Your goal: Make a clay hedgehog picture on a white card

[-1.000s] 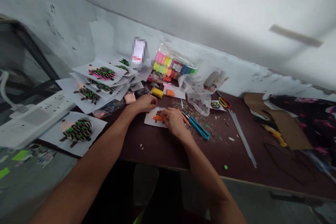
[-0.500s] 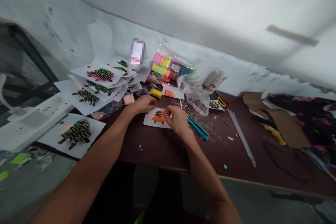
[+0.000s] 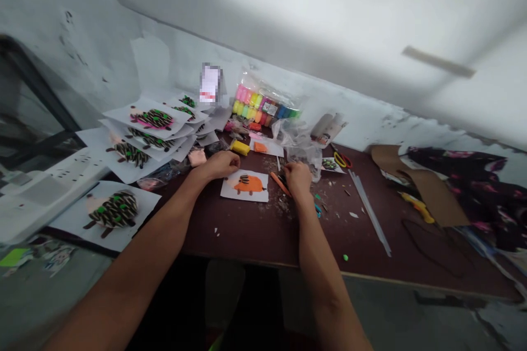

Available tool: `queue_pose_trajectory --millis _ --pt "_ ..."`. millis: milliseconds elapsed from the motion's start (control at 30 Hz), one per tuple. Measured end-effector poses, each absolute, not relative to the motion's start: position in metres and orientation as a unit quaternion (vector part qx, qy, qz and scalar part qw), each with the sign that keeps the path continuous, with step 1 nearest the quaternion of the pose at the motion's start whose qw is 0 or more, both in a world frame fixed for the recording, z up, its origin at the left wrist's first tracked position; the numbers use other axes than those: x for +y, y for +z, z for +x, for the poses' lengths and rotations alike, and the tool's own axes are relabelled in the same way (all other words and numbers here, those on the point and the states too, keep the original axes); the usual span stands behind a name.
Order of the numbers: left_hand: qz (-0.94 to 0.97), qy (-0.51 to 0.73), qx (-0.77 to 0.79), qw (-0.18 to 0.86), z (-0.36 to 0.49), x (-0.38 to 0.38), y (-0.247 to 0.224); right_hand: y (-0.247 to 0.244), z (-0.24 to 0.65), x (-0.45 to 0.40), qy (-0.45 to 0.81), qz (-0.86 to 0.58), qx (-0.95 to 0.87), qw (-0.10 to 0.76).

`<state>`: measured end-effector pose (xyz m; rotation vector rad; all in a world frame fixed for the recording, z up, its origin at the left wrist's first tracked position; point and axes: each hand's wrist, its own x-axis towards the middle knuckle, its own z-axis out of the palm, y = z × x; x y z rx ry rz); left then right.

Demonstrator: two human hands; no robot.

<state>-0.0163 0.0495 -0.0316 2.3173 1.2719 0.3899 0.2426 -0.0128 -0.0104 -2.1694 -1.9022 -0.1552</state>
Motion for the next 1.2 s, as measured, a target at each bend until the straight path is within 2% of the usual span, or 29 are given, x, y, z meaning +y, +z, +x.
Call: queue_pose_trajectory --millis 367,467,600,700,933,1200 --pt "0.841 0.146 0.463 0.238 -0.016 0.048 -0.031 -0.017 0.245 -0.005 -0.046 -0.74 -0.659 0.128" --pt "0.843 0.141 0.463 0.236 -0.016 0.049 -0.03 -0.009 0.243 -0.01 -0.014 -0.737 -0.649 0.187" --pt "0.841 0.141 0.466 0.236 -0.016 0.05 -0.031 -0.006 0.226 -0.019 0.067 -0.662 -0.687 0.292" --pt "0.842 0.141 0.462 0.239 -0.017 0.05 -0.032 -0.007 0.205 -0.027 0.118 -0.573 -0.747 0.314" --pt "0.844 0.145 0.463 0.228 -0.017 0.051 -0.033 -0.004 0.176 -0.046 0.126 -0.516 -0.817 0.223" --pt "0.846 0.137 0.46 0.231 -0.017 0.052 -0.032 -0.002 0.172 -0.049 0.1 -0.519 -0.832 0.168"
